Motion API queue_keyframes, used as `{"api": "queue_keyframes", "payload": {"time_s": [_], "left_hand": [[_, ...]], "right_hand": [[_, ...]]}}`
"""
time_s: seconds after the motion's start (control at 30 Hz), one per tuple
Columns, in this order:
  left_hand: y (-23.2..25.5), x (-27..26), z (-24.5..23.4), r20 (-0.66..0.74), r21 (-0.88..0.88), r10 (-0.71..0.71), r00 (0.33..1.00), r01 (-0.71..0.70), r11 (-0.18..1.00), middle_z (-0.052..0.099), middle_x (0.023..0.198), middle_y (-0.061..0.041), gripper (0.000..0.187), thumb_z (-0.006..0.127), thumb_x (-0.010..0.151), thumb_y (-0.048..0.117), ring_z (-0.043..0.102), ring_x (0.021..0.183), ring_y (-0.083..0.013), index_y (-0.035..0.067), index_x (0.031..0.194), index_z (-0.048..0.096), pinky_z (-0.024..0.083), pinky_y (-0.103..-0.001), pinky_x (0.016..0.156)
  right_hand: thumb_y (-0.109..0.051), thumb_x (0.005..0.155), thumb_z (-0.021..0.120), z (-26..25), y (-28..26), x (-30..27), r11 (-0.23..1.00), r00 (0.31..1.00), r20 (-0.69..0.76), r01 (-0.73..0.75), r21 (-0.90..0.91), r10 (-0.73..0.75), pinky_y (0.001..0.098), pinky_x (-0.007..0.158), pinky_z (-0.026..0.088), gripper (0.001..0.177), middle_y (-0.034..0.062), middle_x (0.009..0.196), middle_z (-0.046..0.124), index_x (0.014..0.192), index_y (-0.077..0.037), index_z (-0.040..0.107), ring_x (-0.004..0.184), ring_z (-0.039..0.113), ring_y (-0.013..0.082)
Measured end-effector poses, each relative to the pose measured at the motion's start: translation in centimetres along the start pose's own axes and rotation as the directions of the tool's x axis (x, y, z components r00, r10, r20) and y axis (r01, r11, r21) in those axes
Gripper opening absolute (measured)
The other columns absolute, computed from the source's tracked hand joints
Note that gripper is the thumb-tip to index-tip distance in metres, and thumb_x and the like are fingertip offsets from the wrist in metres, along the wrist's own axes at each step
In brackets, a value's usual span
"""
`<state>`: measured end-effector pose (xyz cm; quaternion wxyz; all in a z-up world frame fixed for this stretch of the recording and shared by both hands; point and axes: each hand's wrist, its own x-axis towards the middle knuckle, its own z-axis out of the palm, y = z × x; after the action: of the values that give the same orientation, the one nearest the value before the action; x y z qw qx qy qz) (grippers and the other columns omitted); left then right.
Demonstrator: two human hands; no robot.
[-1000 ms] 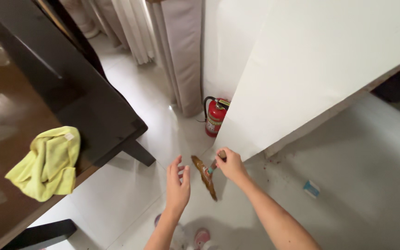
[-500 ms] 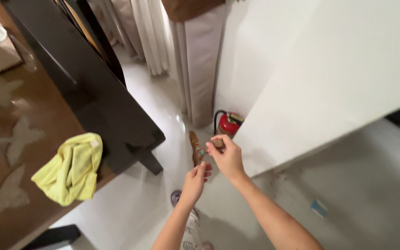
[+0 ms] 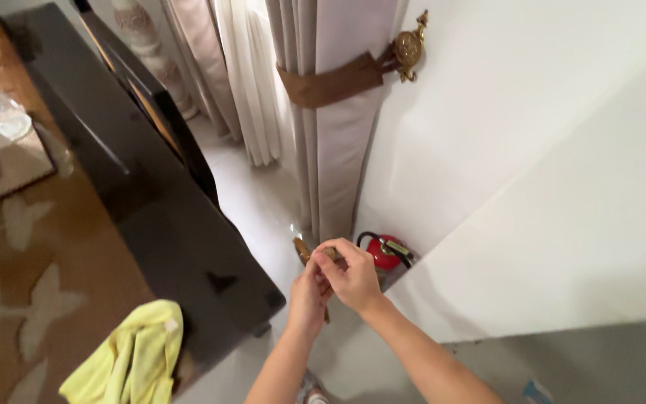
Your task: The person wipes a dining table with a cloth and then uses a small broom to sweep small red scraps and dust from the floor near the table and cabinets.
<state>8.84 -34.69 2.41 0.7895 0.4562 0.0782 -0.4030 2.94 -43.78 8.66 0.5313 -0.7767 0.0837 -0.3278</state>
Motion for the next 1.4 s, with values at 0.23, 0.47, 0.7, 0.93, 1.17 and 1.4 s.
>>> {"api": "queue_keyframes", "payload": {"time_s": [0.23, 0.47, 0.7, 0.93, 1.17, 1.4], "left_hand": [[-0.7, 8.6, -3.5, 0.035, -0.217, -0.07, 0.997, 0.076, 0.973, 0.055, 0.081, 0.002, 0.027, 0.064, 0.102, 0.038, 0.053, 0.072, -0.0105, 0.012, 0.098, 0.065, 0.046, -0.03, 0.068], [3.1, 10.6, -4.7, 0.028, -0.273, -0.073, 0.997, 0.077, 0.959, 0.067, 0.096, -0.003, 0.029, 0.066, 0.094, 0.028, 0.063, 0.085, -0.0131, 0.006, 0.112, 0.066, 0.049, -0.028, 0.072], [8.1, 11.4, -6.2, -0.014, -0.24, 0.0, 1.0, -0.004, 0.971, 0.07, 0.099, -0.008, 0.03, 0.068, 0.093, 0.025, 0.065, 0.091, -0.0162, 0.001, 0.11, 0.067, 0.052, -0.028, 0.08], [11.1, 13.8, -6.8, 0.037, -0.152, 0.035, 0.999, -0.029, 0.988, 0.071, 0.099, -0.011, 0.034, 0.062, 0.094, 0.029, 0.066, 0.09, -0.0238, -0.001, 0.11, 0.069, 0.051, -0.035, 0.083], [13.9, 19.6, -7.5, -0.012, -0.038, 0.093, 0.996, -0.094, 0.995, 0.071, 0.103, -0.01, 0.032, 0.065, 0.094, 0.024, 0.067, 0.095, -0.0207, -0.002, 0.113, 0.069, 0.052, -0.037, 0.086], [15.9, 24.6, -5.6, -0.1, -0.006, 0.123, 0.987, -0.124, 0.992, 0.069, 0.1, -0.005, 0.035, 0.068, 0.091, 0.025, 0.066, 0.092, -0.0163, 0.005, 0.12, 0.07, 0.054, -0.033, 0.084]], "right_hand": [[-0.02, 0.102, 0.062, 1.3, 2.5, 3.7, 0.988, 0.987, 0.052, 0.151, 0.031, -0.153, 0.0271, 0.062, 0.056, 0.024, 0.0088, 0.088, 0.075, 0.097, 0.002, 0.072, 0.072, 0.071, 0.0158], [-0.024, 0.108, 0.053, 4.4, 5.5, 6.0, 0.965, 0.971, -0.104, -0.196, 0.174, 0.216, 0.0275, 0.061, 0.051, 0.035, 0.0081, 0.085, 0.073, 0.093, 0.0, 0.073, 0.074, 0.069, 0.0158], [-0.046, 0.106, 0.061, 8.7, 17.2, 7.7, 0.939, 0.984, -0.103, -0.171, -0.298, 0.147, 0.028, 0.07, 0.05, 0.047, 0.0082, 0.089, 0.069, 0.099, -0.003, 0.077, 0.079, 0.064, 0.0159], [-0.061, 0.09, 0.062, 12.8, 18.6, 12.3, 0.491, 0.542, 0.379, -0.84, 0.23, 0.75, 0.0329, 0.062, 0.052, 0.055, 0.0063, 0.085, 0.072, 0.098, -0.008, 0.072, 0.069, 0.066, 0.0166], [-0.053, 0.088, 0.069, 13.9, 18.2, 19.1, 0.355, 0.412, 0.514, -0.911, 0.21, 0.752, 0.034, 0.064, 0.057, 0.047, 0.0042, 0.084, 0.07, 0.096, -0.007, 0.071, 0.074, 0.067, 0.0175], [-0.036, 0.084, 0.076, 16.6, 26.4, 24.4, 0.25, 0.355, 0.571, -0.934, 0.256, 0.74, 0.0314, 0.057, 0.047, 0.028, 0.0031, 0.081, 0.072, 0.094, -0.01, 0.077, 0.07, 0.065, 0.0164]]}}
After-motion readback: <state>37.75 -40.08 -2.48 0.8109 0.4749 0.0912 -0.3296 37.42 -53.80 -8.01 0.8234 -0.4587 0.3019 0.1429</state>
